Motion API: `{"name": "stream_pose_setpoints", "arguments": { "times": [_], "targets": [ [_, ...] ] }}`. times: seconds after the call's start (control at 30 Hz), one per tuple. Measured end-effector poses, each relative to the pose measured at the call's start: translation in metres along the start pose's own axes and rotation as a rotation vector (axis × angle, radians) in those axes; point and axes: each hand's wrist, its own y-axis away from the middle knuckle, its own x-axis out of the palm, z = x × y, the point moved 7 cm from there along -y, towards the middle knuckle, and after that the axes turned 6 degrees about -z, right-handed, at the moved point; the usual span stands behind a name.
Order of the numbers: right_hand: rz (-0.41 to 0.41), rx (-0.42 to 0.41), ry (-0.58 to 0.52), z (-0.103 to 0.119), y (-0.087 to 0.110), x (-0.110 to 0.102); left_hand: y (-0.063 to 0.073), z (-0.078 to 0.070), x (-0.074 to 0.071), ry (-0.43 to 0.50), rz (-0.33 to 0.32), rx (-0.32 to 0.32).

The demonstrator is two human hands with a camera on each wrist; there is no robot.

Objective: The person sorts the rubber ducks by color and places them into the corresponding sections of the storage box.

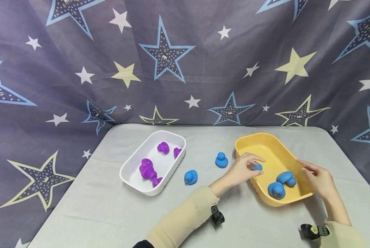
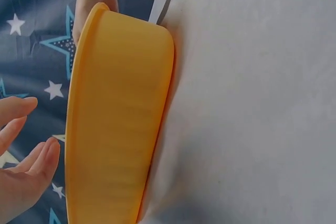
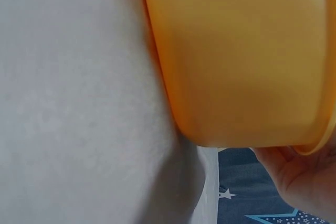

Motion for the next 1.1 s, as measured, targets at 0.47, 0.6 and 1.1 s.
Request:
{"name": "stream_pose_setpoints", "arguments": {
  "times": [0.47,0.6,1.1],
  "targets": [
    [0.024,0.050,0.039,-0.003,0.000,0.002,0.013,0.006,-0.023,0.100,-0.073,0.024],
    [0.026,0.044,0.048,-0.002,0.000,0.001,0.016,0.010,-0.031,0.108,-0.112,0.024],
    [0.022,0.033,0.026,-0.002,0.000,0.001,0.024,0.036,-0.051,0.132,-0.177,-0.020]
  ]
}}
